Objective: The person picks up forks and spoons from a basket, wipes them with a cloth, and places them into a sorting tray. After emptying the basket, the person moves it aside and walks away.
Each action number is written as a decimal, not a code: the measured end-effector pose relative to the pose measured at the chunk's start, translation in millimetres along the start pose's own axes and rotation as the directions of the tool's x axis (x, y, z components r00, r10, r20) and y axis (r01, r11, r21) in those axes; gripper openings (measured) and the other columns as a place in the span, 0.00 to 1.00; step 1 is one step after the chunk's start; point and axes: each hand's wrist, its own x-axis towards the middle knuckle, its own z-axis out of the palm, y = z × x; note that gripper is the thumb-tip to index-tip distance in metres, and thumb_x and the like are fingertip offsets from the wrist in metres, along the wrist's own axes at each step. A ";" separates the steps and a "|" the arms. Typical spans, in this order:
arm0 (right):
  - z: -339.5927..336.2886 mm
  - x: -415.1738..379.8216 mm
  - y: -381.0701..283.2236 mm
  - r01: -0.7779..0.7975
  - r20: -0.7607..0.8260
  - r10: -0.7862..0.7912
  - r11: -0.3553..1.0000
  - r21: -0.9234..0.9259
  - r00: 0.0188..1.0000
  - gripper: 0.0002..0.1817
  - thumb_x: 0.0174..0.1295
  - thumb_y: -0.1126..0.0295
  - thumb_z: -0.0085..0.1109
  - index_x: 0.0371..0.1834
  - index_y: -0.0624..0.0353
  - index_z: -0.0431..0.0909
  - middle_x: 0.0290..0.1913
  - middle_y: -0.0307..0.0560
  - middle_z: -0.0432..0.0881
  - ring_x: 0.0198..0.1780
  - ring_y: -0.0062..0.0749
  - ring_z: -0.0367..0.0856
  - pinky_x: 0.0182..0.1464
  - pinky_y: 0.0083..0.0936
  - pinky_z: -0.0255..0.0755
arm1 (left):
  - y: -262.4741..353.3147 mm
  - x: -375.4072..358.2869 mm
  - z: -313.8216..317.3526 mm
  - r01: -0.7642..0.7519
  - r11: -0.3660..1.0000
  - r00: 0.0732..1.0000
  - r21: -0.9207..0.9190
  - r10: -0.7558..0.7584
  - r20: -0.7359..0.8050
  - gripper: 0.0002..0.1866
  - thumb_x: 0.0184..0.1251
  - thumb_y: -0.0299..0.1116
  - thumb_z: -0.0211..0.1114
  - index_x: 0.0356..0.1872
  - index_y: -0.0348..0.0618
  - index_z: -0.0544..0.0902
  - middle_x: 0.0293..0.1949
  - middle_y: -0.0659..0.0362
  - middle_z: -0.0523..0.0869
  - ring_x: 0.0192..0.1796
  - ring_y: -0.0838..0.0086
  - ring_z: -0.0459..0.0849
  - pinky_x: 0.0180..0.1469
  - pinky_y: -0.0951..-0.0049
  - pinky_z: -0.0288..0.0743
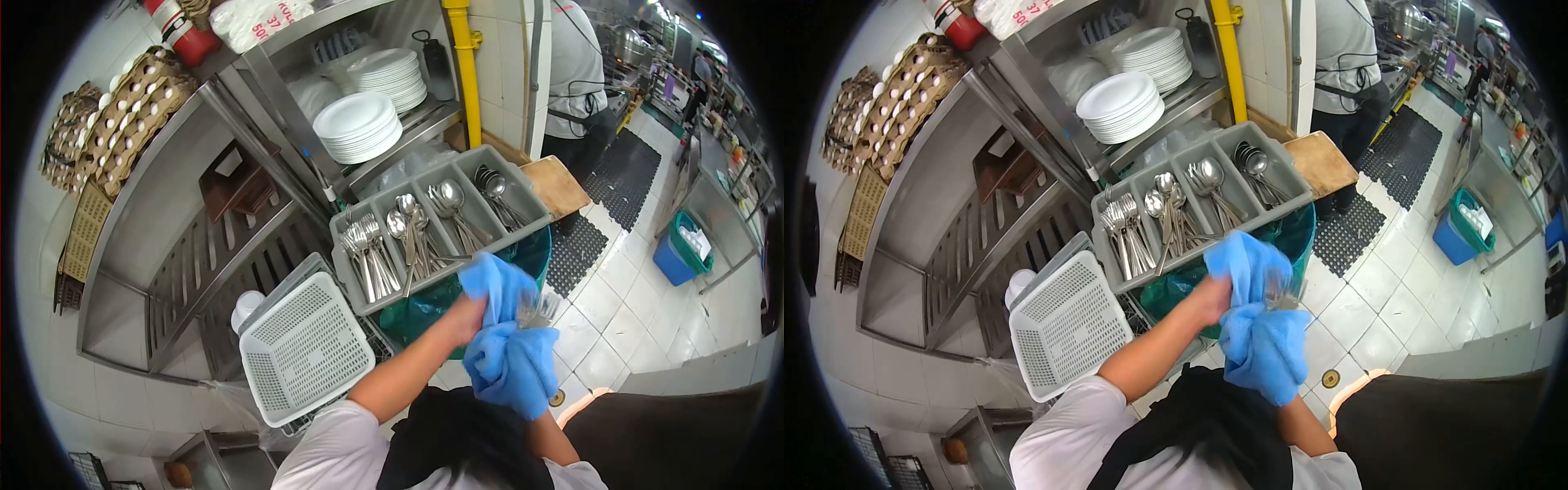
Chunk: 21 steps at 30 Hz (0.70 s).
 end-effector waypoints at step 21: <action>52.3 26.8 -54.3 0.299 -0.007 -0.298 0.954 0.009 0.954 0.09 0.52 0.77 0.61 0.35 0.60 0.74 0.30 0.36 0.73 0.34 0.28 0.74 0.37 0.22 0.70 | 7.1 -97.5 -14.8 -0.609 0.701 0.557 0.372 0.712 -0.429 0.07 0.65 0.29 0.59 0.35 0.38 0.83 0.35 0.59 0.86 0.37 0.74 0.82 0.41 0.73 0.76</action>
